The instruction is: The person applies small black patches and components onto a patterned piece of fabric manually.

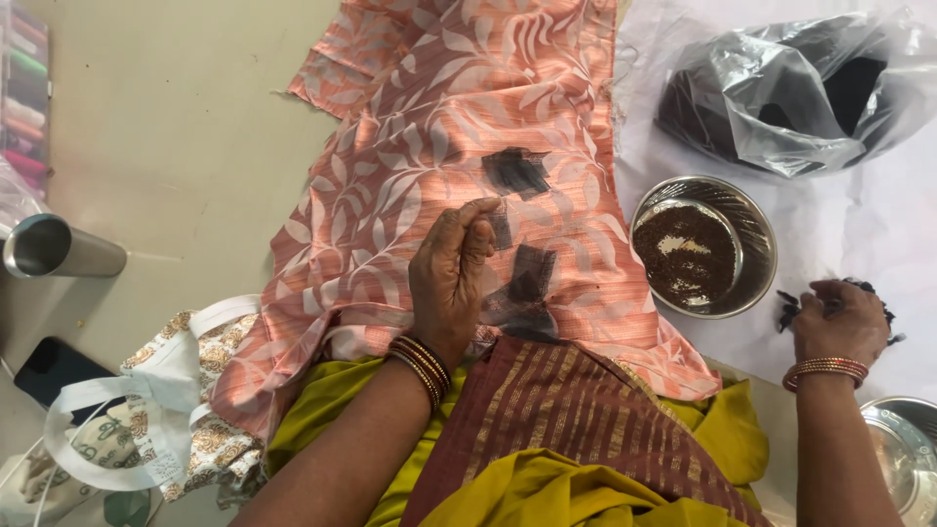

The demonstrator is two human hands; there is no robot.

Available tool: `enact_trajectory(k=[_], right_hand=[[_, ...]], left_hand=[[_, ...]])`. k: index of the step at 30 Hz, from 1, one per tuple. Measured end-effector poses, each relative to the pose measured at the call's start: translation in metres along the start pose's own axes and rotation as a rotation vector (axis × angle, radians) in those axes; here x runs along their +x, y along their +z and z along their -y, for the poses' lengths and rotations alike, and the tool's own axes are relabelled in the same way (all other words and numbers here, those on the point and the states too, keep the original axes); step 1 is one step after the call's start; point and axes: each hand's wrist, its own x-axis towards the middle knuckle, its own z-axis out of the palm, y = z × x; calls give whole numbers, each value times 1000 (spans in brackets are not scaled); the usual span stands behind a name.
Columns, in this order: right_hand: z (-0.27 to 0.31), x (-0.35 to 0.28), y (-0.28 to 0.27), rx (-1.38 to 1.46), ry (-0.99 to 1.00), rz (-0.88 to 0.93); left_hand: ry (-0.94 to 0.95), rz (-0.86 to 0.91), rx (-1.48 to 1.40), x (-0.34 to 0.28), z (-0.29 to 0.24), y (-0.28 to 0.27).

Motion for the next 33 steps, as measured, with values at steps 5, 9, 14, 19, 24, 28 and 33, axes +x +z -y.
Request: enact_trajectory(k=[5,9,14,19,24,28,33], right_hand=[[146,-2,-70,682,-42,299],[243,-20,-101,799,-230,579],[327,-48,-121,365,-449,827],[327,-52,-123,492,-402,916],[321,-45,-132,719,-480,738],[321,-46,-129,787,-462,678],[328,-48,-128,753,-416,635]], left_hand=[[-4,-25,-67,0,0,-4],[-4,-36,-111,-2,6,-5],[-24,-37,-147,-2,7,-11],[-69,-15,-222,-1,13,-12],[-78,108,-419,-1,21,-13],[-52,347,-398,2,19,-14],[-72,487,-447,0,10,-18]])
